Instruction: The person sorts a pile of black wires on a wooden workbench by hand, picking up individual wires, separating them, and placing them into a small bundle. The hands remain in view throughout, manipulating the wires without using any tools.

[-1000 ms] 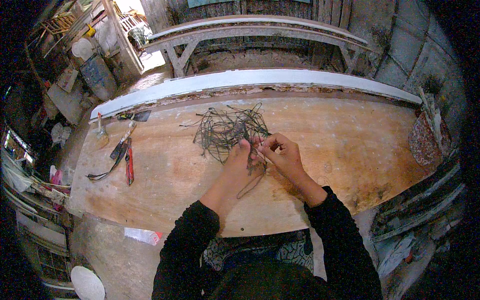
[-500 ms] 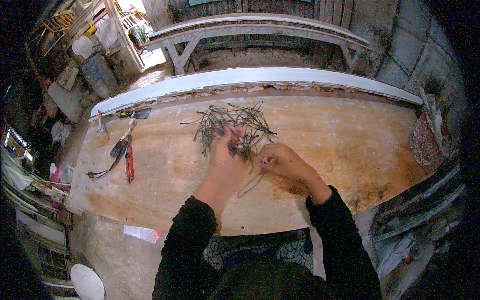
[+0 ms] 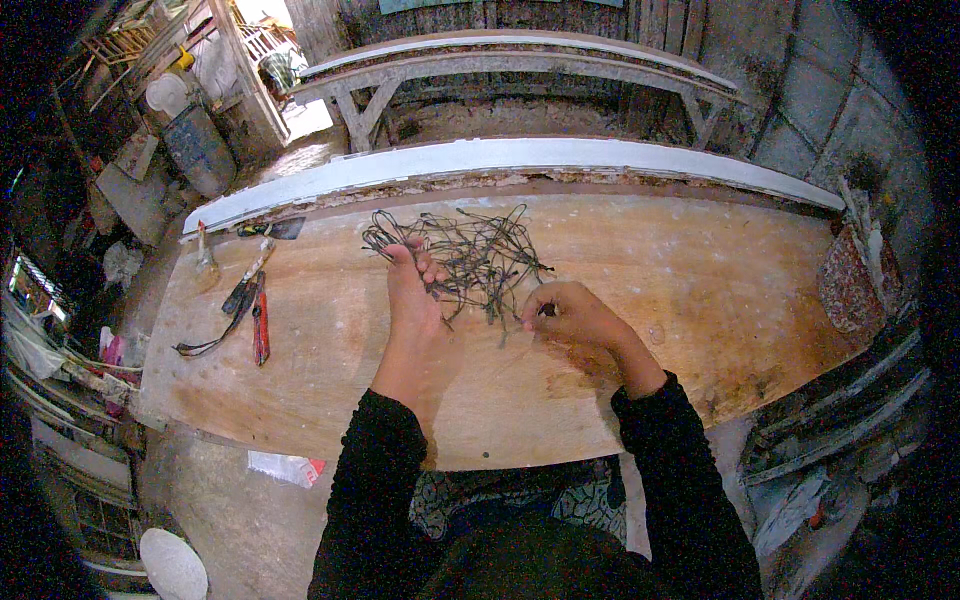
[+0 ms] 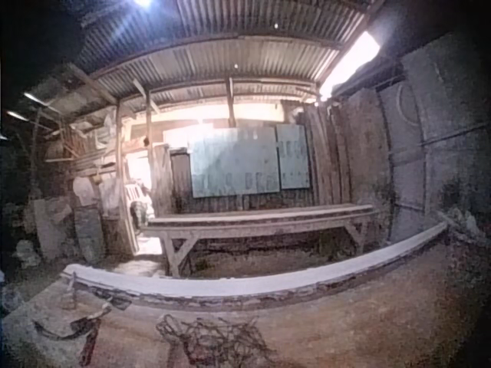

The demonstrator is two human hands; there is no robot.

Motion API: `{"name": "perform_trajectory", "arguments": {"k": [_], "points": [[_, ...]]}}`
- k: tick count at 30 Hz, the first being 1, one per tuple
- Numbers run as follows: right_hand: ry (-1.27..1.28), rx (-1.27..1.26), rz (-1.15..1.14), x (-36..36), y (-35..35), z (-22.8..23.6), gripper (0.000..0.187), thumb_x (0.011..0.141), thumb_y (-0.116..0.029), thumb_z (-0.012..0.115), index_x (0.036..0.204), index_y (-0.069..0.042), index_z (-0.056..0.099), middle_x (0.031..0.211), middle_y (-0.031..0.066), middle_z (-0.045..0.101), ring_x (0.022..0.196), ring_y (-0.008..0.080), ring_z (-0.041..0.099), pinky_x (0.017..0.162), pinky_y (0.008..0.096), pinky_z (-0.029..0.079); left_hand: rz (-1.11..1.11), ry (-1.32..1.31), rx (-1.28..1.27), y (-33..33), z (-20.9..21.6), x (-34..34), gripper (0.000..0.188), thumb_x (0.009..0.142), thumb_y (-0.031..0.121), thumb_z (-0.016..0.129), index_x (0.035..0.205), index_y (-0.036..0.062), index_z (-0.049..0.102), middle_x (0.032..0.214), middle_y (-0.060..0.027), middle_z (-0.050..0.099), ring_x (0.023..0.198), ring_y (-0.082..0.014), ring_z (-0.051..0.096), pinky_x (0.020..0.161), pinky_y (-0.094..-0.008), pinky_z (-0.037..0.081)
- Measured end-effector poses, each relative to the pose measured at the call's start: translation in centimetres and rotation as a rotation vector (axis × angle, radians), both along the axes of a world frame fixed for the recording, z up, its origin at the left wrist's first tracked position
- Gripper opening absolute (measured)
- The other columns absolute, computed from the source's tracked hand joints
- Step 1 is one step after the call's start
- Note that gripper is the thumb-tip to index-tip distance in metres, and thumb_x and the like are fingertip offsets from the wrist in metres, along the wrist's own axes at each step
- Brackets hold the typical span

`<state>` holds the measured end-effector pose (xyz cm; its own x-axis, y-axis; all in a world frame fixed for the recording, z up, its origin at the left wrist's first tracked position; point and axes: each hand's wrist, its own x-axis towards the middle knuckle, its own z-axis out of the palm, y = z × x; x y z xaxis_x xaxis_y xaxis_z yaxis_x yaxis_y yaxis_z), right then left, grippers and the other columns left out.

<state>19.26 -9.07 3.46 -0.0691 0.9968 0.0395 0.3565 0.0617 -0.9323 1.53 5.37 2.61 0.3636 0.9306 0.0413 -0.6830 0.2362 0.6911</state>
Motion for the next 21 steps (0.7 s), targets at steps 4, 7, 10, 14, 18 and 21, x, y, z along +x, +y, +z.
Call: {"name": "perform_trajectory", "arguments": {"k": [4,7,10,14,18,21], "points": [[0.143,0.113,-0.345,0.2,0.4,0.0,0.011,0.075,-0.013,0.063,0.076,-0.003,0.058,0.073,0.0001,0.057,0.070,0.0086,0.052,0.064,0.0243,0.042,-0.018,0.110,0.073,-1.5,-0.1,0.8,0.039,0.081,0.046,0.048,0.088,0.0076,0.047,0.060,0.0045,0.036,0.052,-0.0073,0.035,0.051,-0.0216,0.032],[0.379,0.127,-0.477,-0.6,1.0,-0.3,0.010,0.075,-0.012,0.063,0.077,-0.004,0.058,0.071,-0.0002,0.056,0.068,0.0093,0.052,0.063,0.0229,0.042,-0.091,0.135,0.153,-2.2,-3.7,2.3,0.032,0.080,0.031,0.058,0.098,0.0065,0.050,0.065,0.0049,0.043,0.056,-0.0066,0.039,0.052,-0.0207,0.033],[0.447,0.094,-0.430,-1.4,1.3,-0.4,0.009,0.075,-0.009,0.063,0.079,-0.002,0.057,0.075,0.0007,0.057,0.069,0.0086,0.053,0.065,0.0210,0.042,-0.232,0.371,0.294,-3.3,-6.0,3.3,0.033,0.080,0.027,0.059,0.102,0.0051,0.049,0.070,0.0038,0.048,0.060,-0.0060,0.042,0.054,-0.0216,0.035],[0.463,0.020,-0.342,-3.2,0.0,0.5,0.007,0.076,-0.010,0.061,0.077,-0.004,0.057,0.071,0.0011,0.056,0.064,0.0088,0.052,0.060,0.0219,0.042,-0.363,0.365,0.207,-7.4,0.9,2.6,0.031,0.082,0.026,0.057,0.103,0.0046,0.048,0.079,0.0003,0.051,0.064,-0.0078,0.045,0.058,-0.0240,0.040],[0.452,-0.032,-0.323,-4.6,-0.3,0.7,0.011,0.078,-0.014,0.060,0.078,-0.003,0.058,0.068,0.0020,0.056,0.063,0.0102,0.052,0.059,0.0235,0.043,-0.327,0.388,0.167,-6.9,-0.4,2.5,0.028,0.081,0.032,0.056,0.092,0.0070,0.052,0.072,0.0008,0.047,0.067,-0.0105,0.044,0.062,-0.0248,0.040],[0.443,-0.027,-0.396,-3.7,0.4,-0.3,0.010,0.074,-0.009,0.063,0.082,-0.005,0.058,0.073,0.0005,0.053,0.067,0.0095,0.050,0.058,0.0219,0.043,-0.272,0.264,-0.074,-7.2,0.6,2.2,0.024,0.083,0.028,0.054,0.088,0.0058,0.046,0.087,-0.0048,0.050,0.069,-0.0108,0.047,0.061,-0.0248,0.042]]}}
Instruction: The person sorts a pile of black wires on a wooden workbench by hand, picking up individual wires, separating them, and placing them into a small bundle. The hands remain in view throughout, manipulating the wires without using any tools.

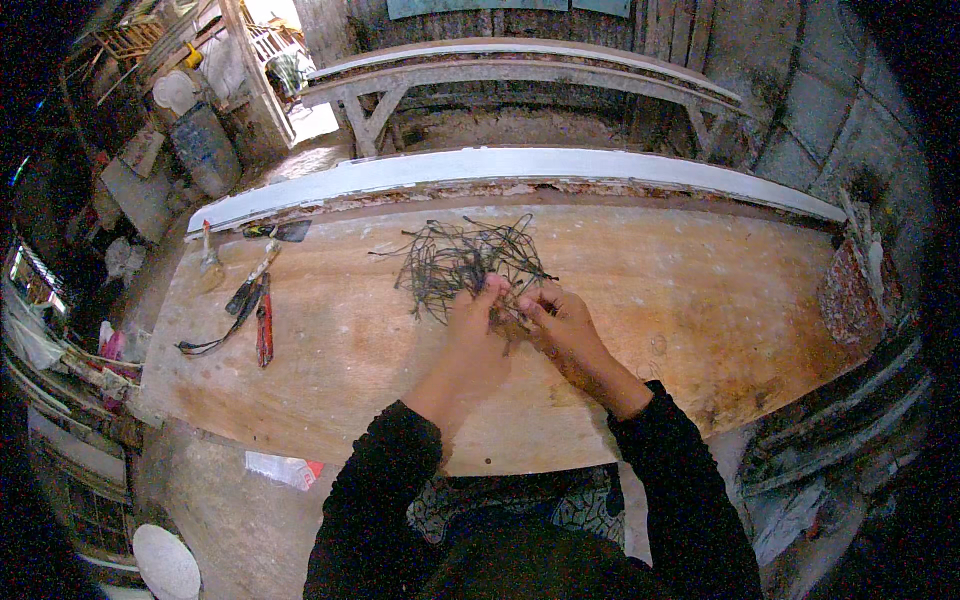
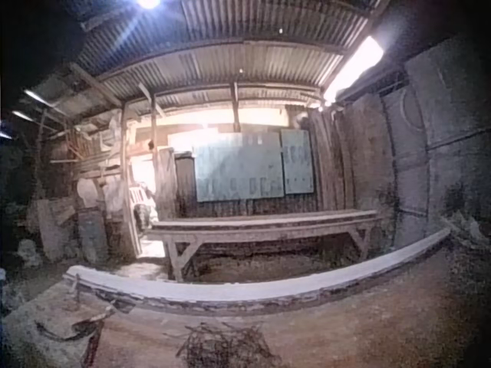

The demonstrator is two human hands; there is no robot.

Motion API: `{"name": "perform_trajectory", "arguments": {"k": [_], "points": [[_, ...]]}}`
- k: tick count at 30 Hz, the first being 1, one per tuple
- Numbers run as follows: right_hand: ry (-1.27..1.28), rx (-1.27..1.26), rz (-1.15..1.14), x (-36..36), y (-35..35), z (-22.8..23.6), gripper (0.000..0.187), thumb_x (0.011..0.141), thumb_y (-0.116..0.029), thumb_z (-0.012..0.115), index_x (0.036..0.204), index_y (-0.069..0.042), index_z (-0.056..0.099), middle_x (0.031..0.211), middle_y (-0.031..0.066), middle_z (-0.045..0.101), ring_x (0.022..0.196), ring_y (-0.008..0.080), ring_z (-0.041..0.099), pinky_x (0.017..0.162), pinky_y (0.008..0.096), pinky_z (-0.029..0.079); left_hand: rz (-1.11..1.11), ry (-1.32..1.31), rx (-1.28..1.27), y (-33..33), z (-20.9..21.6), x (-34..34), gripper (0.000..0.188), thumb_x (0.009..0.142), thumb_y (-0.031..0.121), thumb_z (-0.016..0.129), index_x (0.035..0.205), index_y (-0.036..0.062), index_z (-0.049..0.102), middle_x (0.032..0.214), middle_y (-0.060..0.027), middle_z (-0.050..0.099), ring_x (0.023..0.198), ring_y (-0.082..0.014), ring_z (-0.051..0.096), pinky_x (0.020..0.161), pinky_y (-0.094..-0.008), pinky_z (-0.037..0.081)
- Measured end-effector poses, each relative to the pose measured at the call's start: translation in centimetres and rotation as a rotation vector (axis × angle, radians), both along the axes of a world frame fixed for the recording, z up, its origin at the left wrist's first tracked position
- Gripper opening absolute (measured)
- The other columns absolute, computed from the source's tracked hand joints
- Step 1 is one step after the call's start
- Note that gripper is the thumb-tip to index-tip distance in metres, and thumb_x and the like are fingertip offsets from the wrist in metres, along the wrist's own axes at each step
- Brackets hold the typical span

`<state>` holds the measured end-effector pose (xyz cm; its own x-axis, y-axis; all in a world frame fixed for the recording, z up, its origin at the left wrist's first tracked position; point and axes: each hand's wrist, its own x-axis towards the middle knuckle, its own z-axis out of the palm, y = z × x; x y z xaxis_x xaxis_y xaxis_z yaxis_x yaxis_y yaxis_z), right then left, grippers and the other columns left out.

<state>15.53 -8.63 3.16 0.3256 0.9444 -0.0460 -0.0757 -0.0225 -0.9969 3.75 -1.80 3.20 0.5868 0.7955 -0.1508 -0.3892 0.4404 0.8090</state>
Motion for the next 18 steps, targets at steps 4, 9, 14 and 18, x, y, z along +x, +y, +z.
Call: {"name": "perform_trajectory", "arguments": {"k": [4,9,14,18], "points": [[-0.947,0.188,-0.150,1.3,0.6,-2.1,0.019,0.072,-0.018,0.063,0.086,-0.006,0.058,0.080,0.0058,0.054,0.071,0.0206,0.052,0.062,0.0294,0.044,0.168,0.154,0.388,2.7,-0.2,-0.7,0.021,0.084,0.028,0.053,0.083,0.0071,0.048,0.076,-0.0028,0.048,0.067,-0.0129,0.048,0.060,-0.0255,0.043],[-1.110,0.013,-0.022,1.2,0.7,-2.0,0.028,0.067,-0.026,0.064,0.086,-0.006,0.059,0.084,0.0119,0.055,0.078,0.0309,0.053,0.068,0.0379,0.043,0.218,-0.215,-0.003,4.9,-0.5,-0.9,0.022,0.084,0.028,0.052,0.084,0.0068,0.051,0.066,-0.0003,0.045,0.063,-0.0133,0.049,0.059,-0.0266,0.045],[-1.008,-0.106,0.004,0.8,0.8,-1.7,0.019,0.071,-0.020,0.059,0.083,-0.005,0.059,0.082,0.0147,0.057,0.077,0.0318,0.055,0.068,0.0397,0.044,0.196,-0.154,0.056,5.4,-1.2,-1.1,0.025,0.084,0.031,0.051,0.086,0.0056,0.050,0.065,-0.0002,0.043,0.061,-0.0130,0.049,0.060,-0.0273,0.045],[-0.860,-0.030,-0.174,0.9,0.6,-1.6,0.015,0.070,-0.016,0.062,0.078,-0.003,0.057,0.069,0.0084,0.054,0.060,0.0182,0.051,0.054,0.0323,0.041,0.228,-0.139,0.084,5.5,-1.5,-1.2,0.030,0.083,0.034,0.051,0.089,0.0052,0.049,0.062,0.0011,0.041,0.058,-0.0119,0.048,0.058,-0.0272,0.045]]}}
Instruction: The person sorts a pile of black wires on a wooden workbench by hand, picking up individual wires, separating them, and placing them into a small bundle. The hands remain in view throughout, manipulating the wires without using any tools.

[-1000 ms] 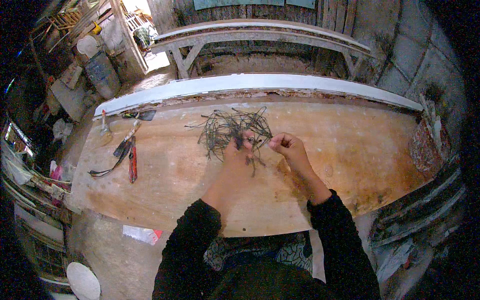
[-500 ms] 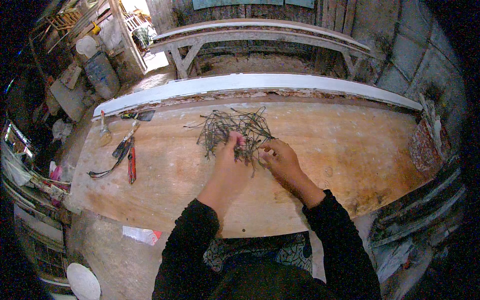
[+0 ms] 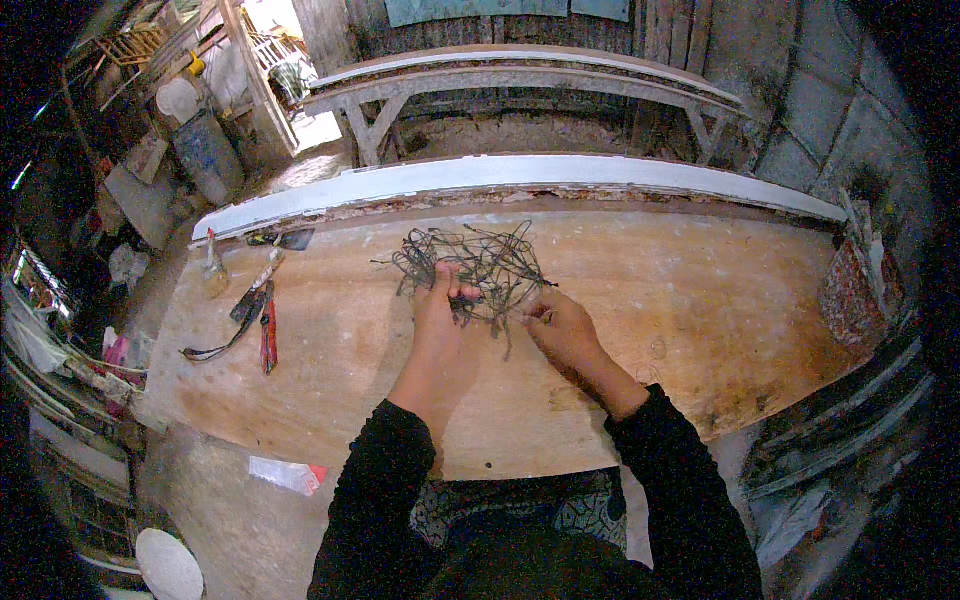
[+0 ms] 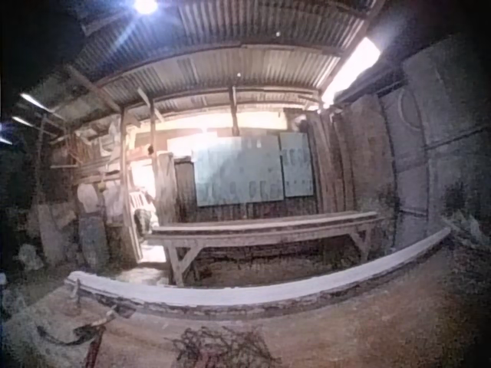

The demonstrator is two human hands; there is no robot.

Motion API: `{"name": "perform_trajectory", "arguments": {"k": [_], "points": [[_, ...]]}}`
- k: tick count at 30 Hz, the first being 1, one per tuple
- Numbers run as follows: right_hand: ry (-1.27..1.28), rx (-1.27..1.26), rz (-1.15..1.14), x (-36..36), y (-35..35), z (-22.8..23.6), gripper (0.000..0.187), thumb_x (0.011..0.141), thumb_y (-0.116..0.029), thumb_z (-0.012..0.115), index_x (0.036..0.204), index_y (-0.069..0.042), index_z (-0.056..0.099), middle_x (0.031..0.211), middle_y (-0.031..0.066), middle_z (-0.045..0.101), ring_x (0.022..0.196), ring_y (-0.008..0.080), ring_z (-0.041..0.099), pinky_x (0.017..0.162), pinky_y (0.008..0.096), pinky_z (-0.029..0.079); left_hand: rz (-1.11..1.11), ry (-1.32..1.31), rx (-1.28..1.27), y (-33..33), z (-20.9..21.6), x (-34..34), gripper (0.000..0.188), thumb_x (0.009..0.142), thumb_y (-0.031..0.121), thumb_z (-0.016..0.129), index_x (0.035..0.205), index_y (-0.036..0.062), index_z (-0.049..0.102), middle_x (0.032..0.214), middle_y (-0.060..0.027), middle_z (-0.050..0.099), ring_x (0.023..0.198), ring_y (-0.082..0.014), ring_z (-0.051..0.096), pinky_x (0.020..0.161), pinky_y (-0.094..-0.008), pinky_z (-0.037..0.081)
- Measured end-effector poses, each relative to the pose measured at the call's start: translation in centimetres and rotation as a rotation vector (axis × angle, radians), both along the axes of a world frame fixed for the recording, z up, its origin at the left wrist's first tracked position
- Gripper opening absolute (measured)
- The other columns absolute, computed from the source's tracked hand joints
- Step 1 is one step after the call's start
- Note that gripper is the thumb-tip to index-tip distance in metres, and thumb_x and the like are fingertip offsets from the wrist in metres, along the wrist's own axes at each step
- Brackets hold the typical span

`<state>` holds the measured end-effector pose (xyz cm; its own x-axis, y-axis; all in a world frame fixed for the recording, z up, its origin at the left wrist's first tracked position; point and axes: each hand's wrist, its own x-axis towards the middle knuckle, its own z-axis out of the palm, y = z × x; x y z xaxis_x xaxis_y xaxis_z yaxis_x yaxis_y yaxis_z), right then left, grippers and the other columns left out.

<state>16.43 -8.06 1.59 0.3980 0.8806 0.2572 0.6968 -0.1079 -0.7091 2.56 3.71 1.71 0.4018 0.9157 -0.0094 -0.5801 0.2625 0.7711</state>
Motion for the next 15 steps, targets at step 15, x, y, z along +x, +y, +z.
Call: {"name": "perform_trajectory", "arguments": {"k": [15], "points": [[0.560,0.331,0.077,0.0,-0.1,1.1,0.005,0.075,-0.007,0.060,0.076,-0.004,0.057,0.067,-0.0034,0.049,0.063,0.0052,0.044,0.056,0.0202,0.037,-0.251,0.275,0.421,-2.8,-1.5,0.5,0.035,0.077,0.027,0.062,0.105,0.0114,0.049,0.070,0.0016,0.046,0.072,-0.0113,0.048,0.062,-0.0275,0.044]]}}
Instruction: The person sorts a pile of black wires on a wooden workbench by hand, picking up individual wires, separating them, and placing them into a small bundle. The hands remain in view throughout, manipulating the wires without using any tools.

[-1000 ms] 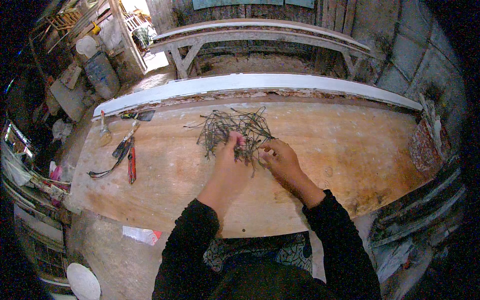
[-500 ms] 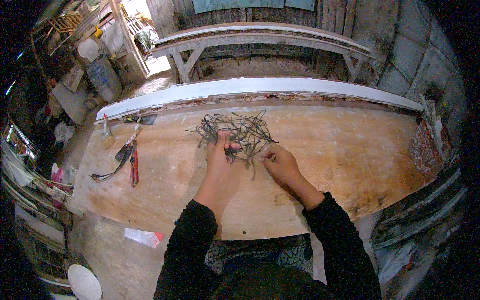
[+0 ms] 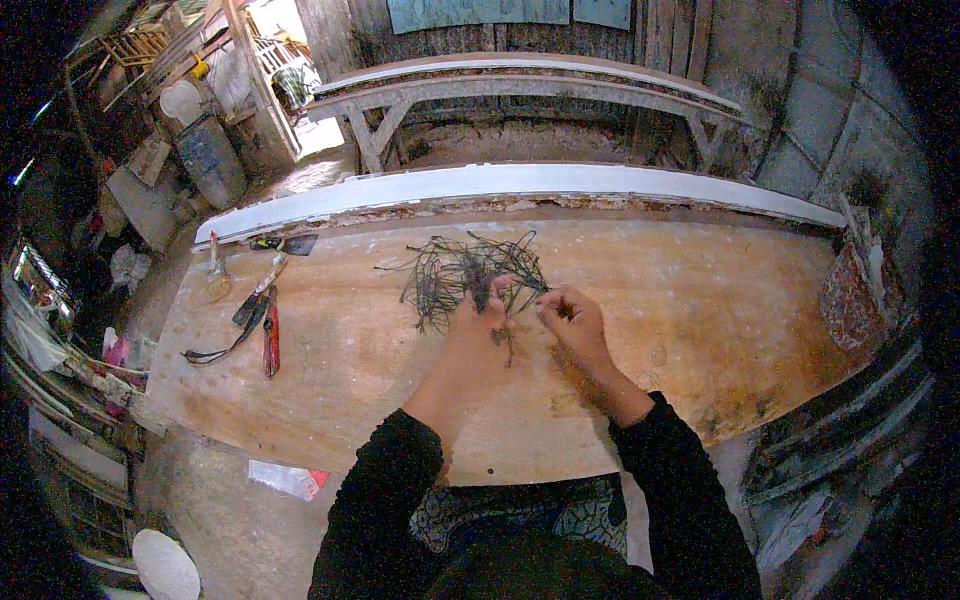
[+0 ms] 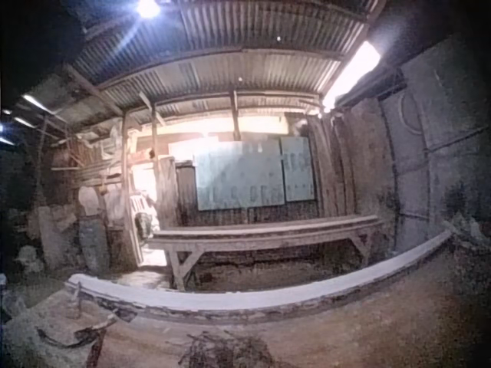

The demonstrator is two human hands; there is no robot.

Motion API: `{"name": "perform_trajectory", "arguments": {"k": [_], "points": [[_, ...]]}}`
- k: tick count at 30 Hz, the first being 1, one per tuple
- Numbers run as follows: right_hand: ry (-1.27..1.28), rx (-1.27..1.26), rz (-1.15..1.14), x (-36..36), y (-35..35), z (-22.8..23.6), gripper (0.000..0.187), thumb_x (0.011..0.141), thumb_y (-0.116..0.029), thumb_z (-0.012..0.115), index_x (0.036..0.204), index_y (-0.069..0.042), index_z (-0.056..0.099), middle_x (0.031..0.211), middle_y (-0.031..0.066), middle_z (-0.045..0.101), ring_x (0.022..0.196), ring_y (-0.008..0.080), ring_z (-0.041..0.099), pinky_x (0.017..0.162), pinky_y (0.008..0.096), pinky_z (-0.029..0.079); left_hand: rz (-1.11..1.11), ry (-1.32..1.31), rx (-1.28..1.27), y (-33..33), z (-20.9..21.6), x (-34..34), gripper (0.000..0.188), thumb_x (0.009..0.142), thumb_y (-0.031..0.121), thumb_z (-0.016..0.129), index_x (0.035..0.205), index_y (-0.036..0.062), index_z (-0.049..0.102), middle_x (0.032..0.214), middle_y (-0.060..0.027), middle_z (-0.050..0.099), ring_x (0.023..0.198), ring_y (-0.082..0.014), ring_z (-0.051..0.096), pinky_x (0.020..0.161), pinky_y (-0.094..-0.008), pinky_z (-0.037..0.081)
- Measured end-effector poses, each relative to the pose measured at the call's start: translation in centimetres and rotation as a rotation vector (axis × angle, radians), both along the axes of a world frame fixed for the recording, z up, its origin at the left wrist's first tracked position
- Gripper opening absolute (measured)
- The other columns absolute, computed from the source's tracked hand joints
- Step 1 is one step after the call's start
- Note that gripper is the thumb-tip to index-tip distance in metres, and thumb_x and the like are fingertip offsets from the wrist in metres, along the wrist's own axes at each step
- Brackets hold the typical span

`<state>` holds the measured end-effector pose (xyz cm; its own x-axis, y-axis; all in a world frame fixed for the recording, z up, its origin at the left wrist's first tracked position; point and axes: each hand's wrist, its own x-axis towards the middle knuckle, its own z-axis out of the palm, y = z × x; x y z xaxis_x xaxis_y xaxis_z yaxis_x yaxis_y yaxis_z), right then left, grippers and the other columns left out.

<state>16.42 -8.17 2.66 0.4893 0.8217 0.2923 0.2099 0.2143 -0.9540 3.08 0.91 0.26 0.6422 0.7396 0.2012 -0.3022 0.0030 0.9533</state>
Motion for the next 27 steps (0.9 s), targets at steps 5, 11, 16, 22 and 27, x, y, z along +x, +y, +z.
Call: {"name": "perform_trajectory", "arguments": {"k": [5,11,16,22,27], "points": [[-0.146,-0.134,0.140,-2.2,-0.8,0.1,0.016,0.078,-0.016,0.057,0.081,-0.001,0.061,0.068,0.0082,0.060,0.059,0.0147,0.054,0.055,0.0281,0.043,-0.079,-0.057,-0.732,-3.0,4.7,0.6,0.040,0.078,0.018,0.061,0.114,0.0127,0.044,0.083,-0.0012,0.050,0.076,-0.0138,0.049,0.066,-0.0280,0.043],[-0.542,-0.060,0.034,-0.9,-0.5,0.6,0.018,0.075,-0.018,0.059,0.083,-0.002,0.062,0.071,0.0108,0.059,0.063,0.0235,0.056,0.060,0.0347,0.043,0.029,-0.241,-0.581,-1.1,3.2,0.9,0.022,0.081,0.026,0.056,0.091,0.0065,0.051,0.067,0.0010,0.046,0.060,-0.0121,0.045,0.057,-0.0266,0.042],[-1.024,-0.056,-0.395,2.4,1.5,-0.8,0.026,0.067,-0.016,0.064,0.092,-0.009,0.062,0.076,0.0098,0.059,0.066,0.0251,0.055,0.063,0.0364,0.043,0.099,-0.361,-0.639,1.7,1.9,0.2,0.026,0.084,0.025,0.053,0.096,0.0019,0.050,0.063,0.0027,0.042,0.053,-0.0101,0.039,0.056,-0.0264,0.041],[-0.766,-0.359,-0.201,3.6,1.8,-2.1,0.028,0.067,-0.018,0.063,0.094,-0.010,0.060,0.084,0.0109,0.060,0.079,0.0286,0.057,0.072,0.0409,0.042,0.126,-0.299,-0.584,3.0,2.1,-0.7,0.025,0.086,0.024,0.049,0.100,0.0035,0.049,0.061,0.0026,0.040,0.050,-0.0073,0.038,0.056,-0.0261,0.041],[-0.507,-0.328,-0.283,4.2,1.3,-1.6,0.022,0.066,-0.009,0.061,0.088,-0.007,0.062,0.074,0.0082,0.058,0.065,0.0170,0.056,0.063,0.0266,0.046,0.107,-0.265,-0.585,3.3,1.7,-1.0,0.021,0.085,0.023,0.050,0.096,0.0049,0.051,0.062,0.0024,0.042,0.050,-0.0079,0.039,0.055,-0.0262,0.041]]}}
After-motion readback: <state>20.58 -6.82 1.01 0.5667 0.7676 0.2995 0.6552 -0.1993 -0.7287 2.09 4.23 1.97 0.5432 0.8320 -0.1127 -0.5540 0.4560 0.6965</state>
